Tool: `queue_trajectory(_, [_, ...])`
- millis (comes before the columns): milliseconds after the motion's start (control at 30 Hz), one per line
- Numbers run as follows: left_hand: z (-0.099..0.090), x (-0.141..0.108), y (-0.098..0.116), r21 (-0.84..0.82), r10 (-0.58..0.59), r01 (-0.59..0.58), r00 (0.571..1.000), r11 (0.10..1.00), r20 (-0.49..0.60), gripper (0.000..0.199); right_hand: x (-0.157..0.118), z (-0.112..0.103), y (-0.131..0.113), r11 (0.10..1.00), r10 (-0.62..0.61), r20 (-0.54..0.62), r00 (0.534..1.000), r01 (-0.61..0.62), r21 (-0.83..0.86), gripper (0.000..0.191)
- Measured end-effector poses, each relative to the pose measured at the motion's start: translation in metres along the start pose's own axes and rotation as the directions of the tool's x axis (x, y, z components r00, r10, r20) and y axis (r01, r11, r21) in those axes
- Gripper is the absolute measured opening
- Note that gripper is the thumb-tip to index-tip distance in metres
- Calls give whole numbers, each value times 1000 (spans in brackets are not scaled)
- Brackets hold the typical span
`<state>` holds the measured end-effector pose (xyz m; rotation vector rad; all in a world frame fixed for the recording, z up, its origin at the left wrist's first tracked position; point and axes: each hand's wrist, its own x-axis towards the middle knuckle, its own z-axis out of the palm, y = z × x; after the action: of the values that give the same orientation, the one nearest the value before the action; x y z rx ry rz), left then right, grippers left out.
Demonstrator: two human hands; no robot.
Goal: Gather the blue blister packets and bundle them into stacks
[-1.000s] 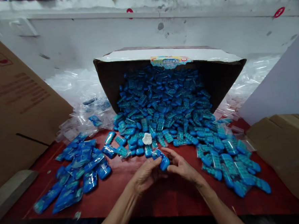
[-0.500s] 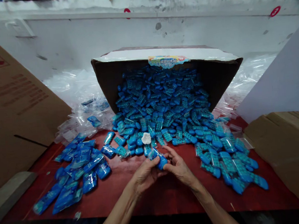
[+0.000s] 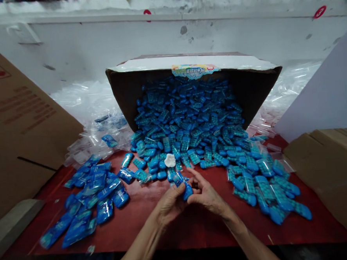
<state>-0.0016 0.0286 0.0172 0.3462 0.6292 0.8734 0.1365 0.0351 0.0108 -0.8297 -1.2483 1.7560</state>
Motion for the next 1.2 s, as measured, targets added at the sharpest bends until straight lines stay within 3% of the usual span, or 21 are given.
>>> queue_trajectory(267, [11,-5,-2,33,-35,36,998,999,-47,27,-2,-9,5,999,11,-13,1000,-11,47,72])
queue_trajectory(467, [14,-5,-8,5,42,-41,995,999,-91,20,-2,-5,3,999,-2,-11,1000,3,43,76])
queue_trajectory(767, [11,-9,-13,1,51,-51,998,999,-26,22,-3,-9,10,999,29,-4,1000,-29,37,71])
queue_trajectory(900, [-2,-22,5,-52,105,-112,988,992,-115,18,1,-14,14,998,20,-33,999,-22,-53,62])
queue_trajectory(967, [-16,-35,29,-146,231,-262,952,954,-202,21,3,-21,13,979,-12,-125,992,-14,-201,46])
queue_trajectory(1000, [-24,-44,42,-189,327,-377,911,907,-252,26,4,-25,12,955,-40,-173,984,-13,-297,38])
queue_trajectory(1100, [-46,-65,79,-232,531,-656,732,718,-426,49,7,-30,10,806,-163,-233,959,-7,-592,22])
queue_trajectory(1167, [-53,-69,90,-225,519,-679,698,699,-494,53,10,-27,12,655,-210,-186,960,-3,-756,19])
queue_trajectory(1200, [-53,-68,90,-217,492,-656,710,723,-504,50,12,-23,14,566,-211,-161,964,-13,-824,19])
